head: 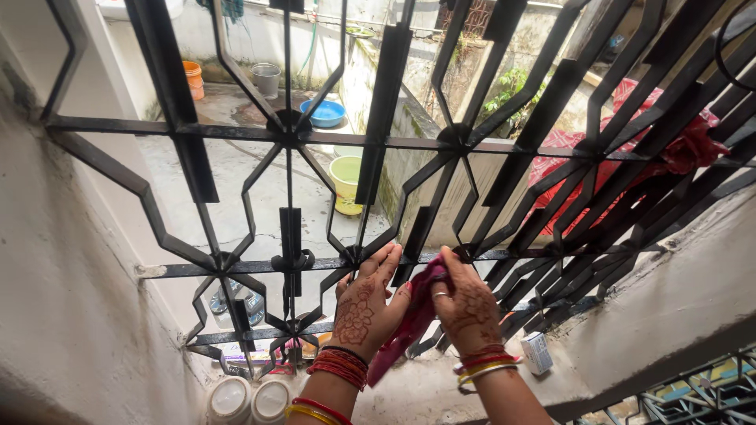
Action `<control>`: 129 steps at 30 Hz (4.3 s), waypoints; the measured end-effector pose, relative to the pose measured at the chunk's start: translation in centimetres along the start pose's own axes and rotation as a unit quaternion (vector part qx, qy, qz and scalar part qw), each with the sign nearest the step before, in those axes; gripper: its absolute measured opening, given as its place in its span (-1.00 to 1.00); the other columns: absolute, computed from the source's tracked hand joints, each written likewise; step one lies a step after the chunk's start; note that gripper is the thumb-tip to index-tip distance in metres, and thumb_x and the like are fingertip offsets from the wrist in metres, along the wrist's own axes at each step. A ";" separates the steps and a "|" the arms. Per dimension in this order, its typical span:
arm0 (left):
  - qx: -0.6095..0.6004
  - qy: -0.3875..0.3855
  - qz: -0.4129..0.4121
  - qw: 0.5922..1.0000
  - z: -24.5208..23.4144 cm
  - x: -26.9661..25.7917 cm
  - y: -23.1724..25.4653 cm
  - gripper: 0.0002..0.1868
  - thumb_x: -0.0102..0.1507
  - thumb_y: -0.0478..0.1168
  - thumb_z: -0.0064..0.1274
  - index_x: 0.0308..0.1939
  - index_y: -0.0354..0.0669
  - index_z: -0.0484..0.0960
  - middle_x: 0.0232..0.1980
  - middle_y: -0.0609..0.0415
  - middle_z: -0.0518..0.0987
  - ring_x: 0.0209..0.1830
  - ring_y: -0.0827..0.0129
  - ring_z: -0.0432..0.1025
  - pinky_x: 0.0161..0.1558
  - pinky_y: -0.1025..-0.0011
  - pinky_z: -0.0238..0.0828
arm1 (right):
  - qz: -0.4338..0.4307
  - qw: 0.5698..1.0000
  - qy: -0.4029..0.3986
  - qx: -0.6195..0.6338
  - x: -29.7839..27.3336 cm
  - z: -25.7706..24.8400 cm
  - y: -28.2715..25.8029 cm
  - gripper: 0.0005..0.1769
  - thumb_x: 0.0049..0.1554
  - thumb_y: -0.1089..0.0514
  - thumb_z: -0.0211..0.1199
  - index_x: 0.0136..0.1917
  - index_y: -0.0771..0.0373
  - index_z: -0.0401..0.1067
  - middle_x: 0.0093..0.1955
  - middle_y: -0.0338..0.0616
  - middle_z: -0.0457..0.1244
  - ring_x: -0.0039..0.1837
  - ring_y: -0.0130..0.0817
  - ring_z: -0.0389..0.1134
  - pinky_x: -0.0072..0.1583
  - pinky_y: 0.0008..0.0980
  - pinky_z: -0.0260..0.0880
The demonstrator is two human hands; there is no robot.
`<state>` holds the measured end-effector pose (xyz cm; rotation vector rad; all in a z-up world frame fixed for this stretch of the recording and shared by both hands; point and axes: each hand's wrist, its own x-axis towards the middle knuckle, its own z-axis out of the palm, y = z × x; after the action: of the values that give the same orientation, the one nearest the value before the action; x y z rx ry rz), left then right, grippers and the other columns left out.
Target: The person wipes a metal window grill using a red cloth, moving the cloth along individual bars and joints.
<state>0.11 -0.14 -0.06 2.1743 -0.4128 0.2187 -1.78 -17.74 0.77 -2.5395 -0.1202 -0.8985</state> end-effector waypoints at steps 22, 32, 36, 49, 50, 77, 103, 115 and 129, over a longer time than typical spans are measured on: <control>-0.004 -0.007 -0.015 1.000 -0.1 0.0 0.3 -0.30 0.23 0.02 0.01 0.47 0.17 0.30 0.49 0.38 0.32 -0.27 0.48 0.54 0.42 0.06 -0.03 | 0.114 0.989 -0.021 0.097 0.3 -0.6 -0.1 -0.55 0.10 0.24 0.22 0.28 0.05 0.48 0.04 -0.06 0.39 -0.07 -0.23 0.49 0.02 -0.32 0.50; 0.015 0.046 0.051 0.998 0.4 0.1 -0.6 -0.30 0.22 -0.01 0.03 0.47 0.10 0.34 0.50 0.27 0.33 -0.02 0.40 0.52 0.36 0.07 -0.03 | 0.141 0.962 -0.043 0.229 0.1 -0.7 -1.8 -0.44 0.02 0.30 0.22 0.31 0.05 0.36 0.03 -0.17 0.41 0.00 -0.32 0.48 0.05 -0.38 0.48; -0.013 0.034 0.043 0.998 0.1 -0.3 -0.3 -0.30 0.24 -0.03 0.00 0.49 0.09 0.31 0.51 0.23 0.31 -0.08 0.48 0.57 0.40 0.09 -0.04 | 0.062 0.954 0.060 0.287 -0.5 -1.3 -3.1 -0.55 0.06 0.31 0.27 0.22 0.10 0.39 0.10 -0.23 0.39 0.12 -0.34 0.46 0.11 -0.37 0.49; 0.048 0.037 0.083 0.995 -0.1 -0.7 -0.6 -0.19 0.22 -0.04 -0.01 0.55 -0.04 0.14 0.54 0.04 0.23 0.38 0.19 0.33 0.36 -0.08 -0.02 | 0.033 0.986 -0.140 -0.086 3.4 -2.1 -6.4 -0.78 0.18 -0.08 0.15 0.01 -0.01 0.49 -0.21 -0.06 0.42 -0.07 -0.02 0.47 0.01 -0.04 0.44; 0.045 0.063 0.094 0.993 0.2 -1.1 -0.5 -0.18 0.23 -0.03 0.00 0.55 -0.08 0.13 0.53 0.00 0.24 0.38 0.17 0.34 0.37 -0.06 0.02 | 0.029 0.982 -0.160 -0.098 3.6 -2.4 -6.5 -0.78 0.19 -0.07 0.12 0.01 -0.01 0.48 -0.20 -0.05 0.42 -0.07 0.00 0.47 0.02 -0.04 0.44; -0.062 0.189 0.136 0.971 0.3 -2.4 3.6 -0.62 0.23 -0.30 0.07 0.14 -0.17 0.48 -0.16 -0.05 0.65 -0.11 0.10 0.56 -0.04 0.22 0.45 | 0.248 0.835 -0.144 0.470 -5.2 2.0 3.3 -0.64 0.19 0.20 0.17 0.26 0.29 0.41 -0.03 -0.15 0.44 -0.05 -0.45 0.46 0.02 -0.40 0.54; 0.135 0.197 0.152 0.959 0.1 -1.9 3.4 -0.55 0.08 -0.30 0.14 0.08 -0.09 0.57 0.00 0.12 0.63 0.07 0.21 0.48 0.06 0.19 0.31 | 0.215 0.895 -0.128 0.370 -3.6 0.9 0.3 -0.66 0.16 0.24 0.17 0.21 0.25 0.44 -0.01 -0.17 0.47 0.03 -0.46 0.52 0.06 -0.42 0.57; 0.007 0.133 0.100 0.986 -3.3 -3.7 3.6 -0.18 0.15 -0.35 0.05 0.52 -0.23 0.18 0.08 -0.22 0.58 -0.03 0.08 0.57 -0.03 0.22 0.54 | 0.092 0.917 -0.059 0.384 -2.7 -0.3 -4.4 -0.37 0.14 0.22 0.22 0.47 0.07 0.23 0.32 -0.10 0.30 0.05 -0.37 0.51 -0.05 -0.38 0.61; 0.257 0.114 0.036 0.959 -1.3 -2.1 4.7 0.16 -0.04 -0.18 0.25 0.51 -0.39 -0.09 0.46 -0.22 0.31 0.11 0.10 0.46 0.30 -0.15 0.05 | 0.013 0.934 -0.167 0.315 -4.1 1.6 -3.0 0.06 0.06 0.35 0.23 0.65 -0.10 -0.23 0.55 0.06 0.12 0.30 -0.13 0.43 0.13 -0.24 0.56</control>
<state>-3.63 -1.22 3.63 2.6016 -0.3284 0.6744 -4.73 -14.14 -1.74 -2.0472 -0.4072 -0.3248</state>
